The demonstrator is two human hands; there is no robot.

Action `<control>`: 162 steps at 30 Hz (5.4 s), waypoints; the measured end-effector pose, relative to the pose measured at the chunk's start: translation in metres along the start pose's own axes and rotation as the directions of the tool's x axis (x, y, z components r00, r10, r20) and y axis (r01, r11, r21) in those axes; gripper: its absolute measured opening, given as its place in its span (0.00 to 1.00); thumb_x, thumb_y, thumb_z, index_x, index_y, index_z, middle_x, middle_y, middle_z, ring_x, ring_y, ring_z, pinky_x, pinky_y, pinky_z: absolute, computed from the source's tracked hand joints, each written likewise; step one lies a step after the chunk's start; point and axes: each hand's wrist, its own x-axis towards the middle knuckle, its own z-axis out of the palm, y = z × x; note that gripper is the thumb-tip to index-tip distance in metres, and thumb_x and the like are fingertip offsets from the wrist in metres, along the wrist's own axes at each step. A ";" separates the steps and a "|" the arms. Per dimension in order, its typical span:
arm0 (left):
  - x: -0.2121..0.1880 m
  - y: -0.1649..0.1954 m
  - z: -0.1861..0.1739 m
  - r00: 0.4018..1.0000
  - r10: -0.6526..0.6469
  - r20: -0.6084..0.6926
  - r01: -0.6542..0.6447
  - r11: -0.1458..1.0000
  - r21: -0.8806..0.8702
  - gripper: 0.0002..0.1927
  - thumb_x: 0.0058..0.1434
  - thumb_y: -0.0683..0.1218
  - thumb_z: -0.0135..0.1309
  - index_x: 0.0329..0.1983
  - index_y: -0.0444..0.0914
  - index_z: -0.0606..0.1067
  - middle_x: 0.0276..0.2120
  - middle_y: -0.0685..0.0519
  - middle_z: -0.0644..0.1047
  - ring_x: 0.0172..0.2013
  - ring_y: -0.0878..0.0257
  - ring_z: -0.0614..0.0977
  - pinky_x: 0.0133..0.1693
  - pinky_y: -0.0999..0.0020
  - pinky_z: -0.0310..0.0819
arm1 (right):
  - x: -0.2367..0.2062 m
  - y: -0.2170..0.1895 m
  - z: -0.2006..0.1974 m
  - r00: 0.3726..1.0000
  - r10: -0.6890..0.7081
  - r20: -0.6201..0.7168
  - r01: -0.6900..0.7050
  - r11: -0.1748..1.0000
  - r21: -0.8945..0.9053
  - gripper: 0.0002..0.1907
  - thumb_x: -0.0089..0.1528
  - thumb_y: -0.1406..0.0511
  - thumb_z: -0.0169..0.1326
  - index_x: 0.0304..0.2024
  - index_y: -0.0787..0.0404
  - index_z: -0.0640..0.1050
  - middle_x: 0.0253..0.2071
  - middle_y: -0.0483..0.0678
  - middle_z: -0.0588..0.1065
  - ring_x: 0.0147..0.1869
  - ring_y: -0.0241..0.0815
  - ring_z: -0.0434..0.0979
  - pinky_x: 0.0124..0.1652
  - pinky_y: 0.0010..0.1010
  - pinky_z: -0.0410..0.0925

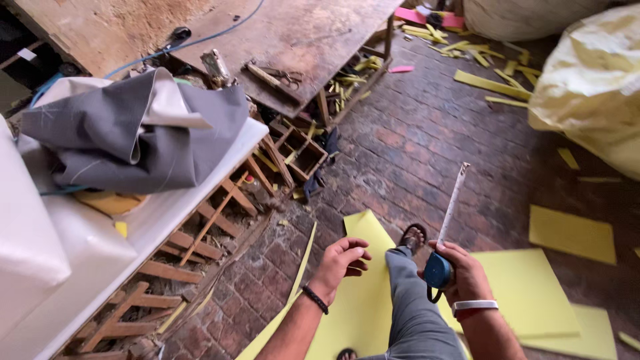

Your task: The person handles large yellow foam sheets on a work table, tearing and trimming offcut strips by hand, then measures the foam with a tape measure. They align a wooden straightedge across the foam and cut along it with a long knife, producing cut foam pieces.

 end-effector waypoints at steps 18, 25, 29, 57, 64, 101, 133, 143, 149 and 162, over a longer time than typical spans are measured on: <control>0.477 0.206 0.089 0.925 0.349 -0.151 -0.310 0.923 0.229 0.19 0.65 0.51 0.60 0.54 0.37 0.74 0.40 0.58 0.79 0.40 0.70 0.79 0.41 0.74 0.76 | 0.466 -0.238 0.215 0.955 -0.104 0.278 0.125 0.990 -0.059 0.11 0.62 0.70 0.55 0.45 0.69 0.80 0.40 0.49 0.82 0.41 0.38 0.82 0.41 0.25 0.74; 0.622 0.243 0.048 0.956 0.270 -0.112 -0.232 0.933 0.275 0.13 0.63 0.43 0.55 0.49 0.34 0.76 0.37 0.54 0.80 0.38 0.69 0.79 0.40 0.72 0.74 | 0.570 -0.306 0.273 0.964 -0.039 0.263 0.105 0.965 -0.240 0.11 0.62 0.68 0.58 0.45 0.66 0.83 0.41 0.47 0.82 0.39 0.36 0.79 0.37 0.30 0.70; 0.733 0.280 0.026 0.979 0.198 0.040 -0.201 0.977 0.068 0.13 0.64 0.45 0.39 0.42 0.36 0.74 0.30 0.51 0.82 0.31 0.66 0.84 0.37 0.72 0.77 | 0.663 -0.366 0.319 0.956 -0.171 0.240 0.239 0.927 -0.290 0.10 0.62 0.67 0.59 0.45 0.63 0.84 0.41 0.42 0.84 0.41 0.32 0.79 0.38 0.27 0.71; 1.430 0.563 -0.022 0.893 -0.167 -0.418 0.109 0.981 -0.160 0.16 0.66 0.53 0.58 0.49 0.39 0.78 0.31 0.54 0.79 0.21 0.63 0.82 0.23 0.68 0.76 | 1.452 -0.780 0.500 0.966 -0.157 0.203 0.256 0.524 -0.812 0.30 0.61 0.60 0.61 0.64 0.60 0.73 0.63 0.56 0.74 0.67 0.50 0.73 0.63 0.42 0.65; 1.587 0.566 -0.027 0.749 -0.170 -0.640 0.120 0.985 -0.122 0.18 0.57 0.47 0.62 0.50 0.40 0.75 0.37 0.49 0.81 0.21 0.60 0.81 0.21 0.64 0.74 | 1.583 -0.821 0.524 0.900 -0.209 0.382 0.350 -0.175 -0.920 0.51 0.50 0.50 0.72 0.68 0.62 0.65 0.66 0.60 0.66 0.70 0.58 0.66 0.63 0.46 0.64; 1.210 0.541 -0.212 -0.059 -0.060 -0.996 0.086 0.994 -0.065 0.19 0.57 0.55 0.64 0.30 0.32 0.82 0.23 0.48 0.81 0.24 0.60 0.80 0.30 0.61 0.74 | 1.477 -0.733 0.537 0.877 -0.181 0.445 0.478 0.233 -0.847 0.34 0.50 0.63 0.69 0.56 0.70 0.74 0.43 0.60 0.80 0.41 0.51 0.82 0.45 0.40 0.74; 1.023 0.398 -0.107 0.130 -0.229 -0.965 0.070 0.973 -0.221 0.14 0.63 0.53 0.59 0.44 0.39 0.82 0.32 0.54 0.82 0.28 0.65 0.83 0.35 0.65 0.80 | 1.140 -0.388 0.667 -0.322 0.564 0.761 0.946 0.228 0.232 0.14 0.56 0.62 0.63 0.45 0.53 0.83 0.55 0.51 0.75 0.56 0.55 0.77 0.50 0.43 0.73; 0.928 0.371 -0.160 0.230 -0.257 -0.939 -0.333 0.886 -0.324 0.13 0.63 0.51 0.58 0.34 0.35 0.80 0.28 0.51 0.80 0.25 0.61 0.80 0.28 0.64 0.74 | 1.094 -0.288 0.693 0.235 0.603 0.762 0.957 -0.280 -0.074 0.19 0.58 0.57 0.57 0.52 0.50 0.75 0.60 0.52 0.71 0.56 0.61 0.78 0.49 0.53 0.72; 0.894 0.340 -0.195 0.554 -0.361 -0.750 -0.576 0.485 -0.658 0.15 0.63 0.51 0.54 0.47 0.39 0.75 0.29 0.52 0.78 0.28 0.62 0.80 0.27 0.61 0.79 | 1.100 -0.249 0.682 -0.144 0.652 0.745 0.883 -0.255 0.394 0.08 0.55 0.60 0.59 0.37 0.50 0.82 0.47 0.54 0.78 0.53 0.60 0.80 0.45 0.44 0.74; 0.978 0.371 -0.199 0.610 -0.170 -0.774 -0.365 0.806 -0.465 0.26 0.55 0.43 0.54 0.59 0.42 0.66 0.31 0.51 0.76 0.28 0.59 0.80 0.27 0.62 0.73 | 1.046 -0.395 0.598 0.631 0.612 0.477 0.104 0.543 -0.834 0.06 0.58 0.70 0.54 0.38 0.58 0.73 0.21 0.39 0.63 0.18 0.31 0.57 0.17 0.25 0.50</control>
